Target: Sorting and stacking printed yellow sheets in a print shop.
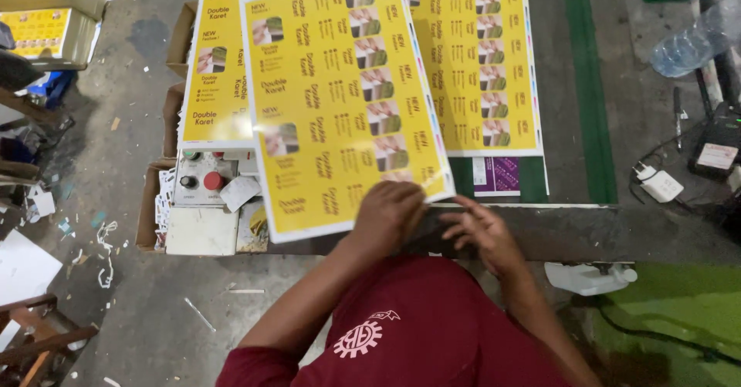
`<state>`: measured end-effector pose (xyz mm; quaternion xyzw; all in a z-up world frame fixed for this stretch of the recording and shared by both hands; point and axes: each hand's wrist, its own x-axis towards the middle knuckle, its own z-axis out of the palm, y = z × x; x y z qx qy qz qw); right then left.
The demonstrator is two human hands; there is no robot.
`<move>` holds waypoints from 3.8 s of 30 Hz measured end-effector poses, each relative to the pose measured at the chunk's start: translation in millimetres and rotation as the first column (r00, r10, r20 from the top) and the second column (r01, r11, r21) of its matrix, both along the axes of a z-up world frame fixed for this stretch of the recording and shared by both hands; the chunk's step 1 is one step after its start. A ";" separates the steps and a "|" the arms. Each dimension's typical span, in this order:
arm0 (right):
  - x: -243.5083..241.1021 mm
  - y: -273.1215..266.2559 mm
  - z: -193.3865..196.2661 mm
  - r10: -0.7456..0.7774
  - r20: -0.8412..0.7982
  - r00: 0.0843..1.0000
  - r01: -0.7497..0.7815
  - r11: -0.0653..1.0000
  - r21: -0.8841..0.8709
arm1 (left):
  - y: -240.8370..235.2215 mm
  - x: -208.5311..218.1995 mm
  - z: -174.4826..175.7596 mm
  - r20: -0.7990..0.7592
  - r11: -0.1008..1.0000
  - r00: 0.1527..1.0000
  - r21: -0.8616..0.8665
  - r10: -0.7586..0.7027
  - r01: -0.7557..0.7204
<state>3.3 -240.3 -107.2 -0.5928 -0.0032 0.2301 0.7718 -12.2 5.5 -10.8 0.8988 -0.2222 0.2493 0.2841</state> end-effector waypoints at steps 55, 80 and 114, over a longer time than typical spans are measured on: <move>71.3 -104.0 -107.8 -0.510 0.008 0.860 0.505 0.850 -0.150 | 87.5 11.2 13.0 0.130 0.911 0.927 0.183 0.351 -0.371; 28.6 -4.3 -10.5 -0.209 -0.153 0.966 0.225 0.969 0.098 | -13.0 3.5 18.9 -0.203 0.959 0.959 0.161 -0.197 0.231; -23.3 -144.0 -100.2 -0.535 -0.040 0.844 0.519 0.833 -0.194 | 109.2 9.2 62.9 0.180 0.873 0.871 0.095 0.457 -0.478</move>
